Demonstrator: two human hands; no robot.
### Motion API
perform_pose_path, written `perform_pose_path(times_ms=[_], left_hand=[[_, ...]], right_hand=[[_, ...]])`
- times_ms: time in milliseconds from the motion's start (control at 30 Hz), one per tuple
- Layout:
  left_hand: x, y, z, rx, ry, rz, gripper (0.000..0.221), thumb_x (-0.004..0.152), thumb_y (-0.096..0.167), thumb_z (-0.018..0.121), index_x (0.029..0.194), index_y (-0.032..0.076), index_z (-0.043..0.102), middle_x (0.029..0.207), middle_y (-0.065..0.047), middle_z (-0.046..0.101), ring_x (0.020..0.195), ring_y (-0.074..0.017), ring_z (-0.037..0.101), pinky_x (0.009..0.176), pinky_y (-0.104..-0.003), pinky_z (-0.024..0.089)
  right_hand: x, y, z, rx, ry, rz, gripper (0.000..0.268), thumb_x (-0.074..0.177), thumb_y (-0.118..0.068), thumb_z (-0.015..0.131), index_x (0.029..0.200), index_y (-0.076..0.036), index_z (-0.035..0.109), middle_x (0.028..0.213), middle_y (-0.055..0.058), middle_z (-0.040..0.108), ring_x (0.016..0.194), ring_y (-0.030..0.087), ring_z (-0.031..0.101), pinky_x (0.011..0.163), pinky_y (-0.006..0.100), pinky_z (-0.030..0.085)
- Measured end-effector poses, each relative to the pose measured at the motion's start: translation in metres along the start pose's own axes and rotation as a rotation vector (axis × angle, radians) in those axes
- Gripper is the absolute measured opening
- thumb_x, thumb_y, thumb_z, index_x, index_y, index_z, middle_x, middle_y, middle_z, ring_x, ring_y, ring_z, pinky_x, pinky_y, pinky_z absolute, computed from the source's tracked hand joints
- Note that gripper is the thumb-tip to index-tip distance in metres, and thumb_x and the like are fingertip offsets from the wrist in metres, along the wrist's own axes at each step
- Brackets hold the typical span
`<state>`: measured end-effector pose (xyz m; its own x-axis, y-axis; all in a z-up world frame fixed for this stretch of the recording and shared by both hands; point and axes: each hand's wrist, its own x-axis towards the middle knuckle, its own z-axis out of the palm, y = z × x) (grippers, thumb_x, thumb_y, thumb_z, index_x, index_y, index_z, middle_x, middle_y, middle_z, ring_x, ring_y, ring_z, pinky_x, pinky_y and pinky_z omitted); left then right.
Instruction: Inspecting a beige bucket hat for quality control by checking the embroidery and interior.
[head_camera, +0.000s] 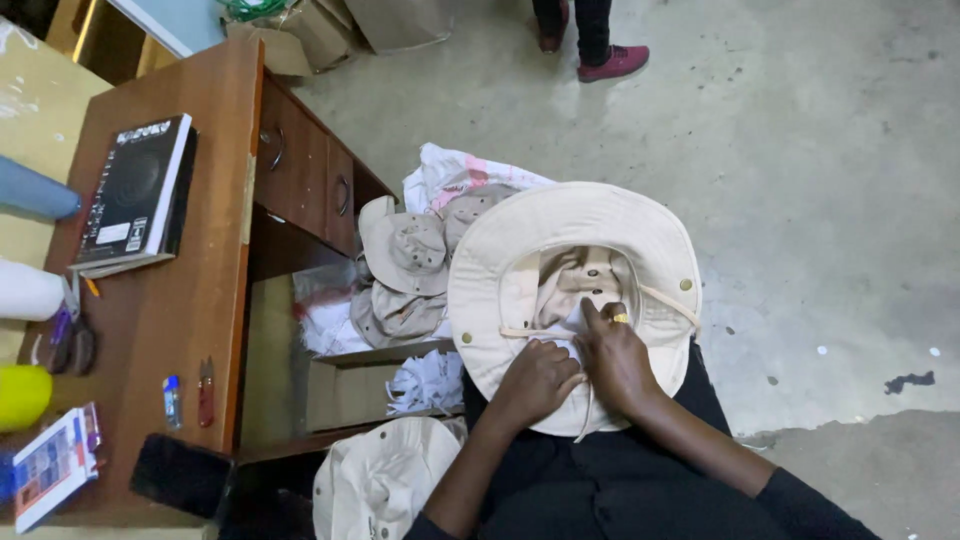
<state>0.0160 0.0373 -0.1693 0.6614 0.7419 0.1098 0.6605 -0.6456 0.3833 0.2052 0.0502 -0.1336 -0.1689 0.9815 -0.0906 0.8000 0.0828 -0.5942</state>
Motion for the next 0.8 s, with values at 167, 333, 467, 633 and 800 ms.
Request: perform_pose_path(times_ms=[167, 333, 467, 633, 800], left_hand=[[-0.007, -0.016, 0.031, -0.120, 0.239, 0.071, 0.027, 0.105, 0.015, 0.058, 0.130, 0.008, 0.066, 0.140, -0.015, 0.060, 0.128, -0.0393, 0.059, 0.096, -0.047, 0.049], [0.011, 0.020, -0.007, -0.081, 0.306, -0.169, 0.060, 0.103, 0.003, 0.052, 0.160, -0.006, 0.036, 0.142, -0.033, 0.050, 0.130, -0.0519, 0.053, 0.101, -0.056, 0.048], [0.013, 0.005, 0.004, -0.037, 0.396, -0.173, 0.039, 0.112, 0.015, 0.048, 0.143, -0.006, 0.056, 0.095, -0.015, 0.059, 0.083, -0.0355, 0.062, 0.080, -0.047, 0.050], [-0.025, -0.014, -0.025, -0.365, 0.589, 0.007, 0.020, 0.106, 0.020, 0.062, 0.109, 0.011, 0.080, 0.092, -0.006, 0.064, 0.083, -0.0308, 0.065, 0.079, -0.042, 0.053], [-0.079, -0.064, -0.067, -0.618, 0.906, -0.486, 0.019, 0.107, 0.010, 0.056, 0.096, 0.005, 0.071, 0.090, -0.013, 0.068, 0.093, -0.0311, 0.067, 0.095, -0.046, 0.051]], right_hand=[[0.037, 0.032, 0.000, -0.137, -0.042, 0.000, 0.067, 0.091, -0.037, 0.075, 0.151, -0.021, 0.051, 0.106, 0.024, 0.072, 0.096, 0.048, 0.076, 0.078, 0.058, 0.063], [0.035, 0.042, 0.014, 0.332, 0.113, -0.067, 0.012, 0.091, -0.021, 0.077, 0.103, -0.019, 0.078, 0.089, 0.010, 0.077, 0.088, 0.033, 0.076, 0.079, 0.045, 0.059], [0.035, 0.062, 0.015, 1.086, 0.218, 0.035, 0.005, 0.089, -0.007, 0.081, 0.093, -0.003, 0.081, 0.078, 0.006, 0.072, 0.077, 0.015, 0.061, 0.076, 0.034, 0.053], [0.035, 0.082, 0.016, 1.400, 0.300, 0.056, 0.011, 0.091, -0.009, 0.081, 0.089, -0.002, 0.073, 0.073, 0.003, 0.063, 0.067, 0.010, 0.060, 0.065, 0.024, 0.047], [0.025, 0.080, 0.007, 1.310, 0.319, 0.032, 0.009, 0.091, -0.006, 0.081, 0.092, 0.001, 0.075, 0.077, 0.008, 0.067, 0.073, 0.013, 0.061, 0.071, 0.027, 0.049]])
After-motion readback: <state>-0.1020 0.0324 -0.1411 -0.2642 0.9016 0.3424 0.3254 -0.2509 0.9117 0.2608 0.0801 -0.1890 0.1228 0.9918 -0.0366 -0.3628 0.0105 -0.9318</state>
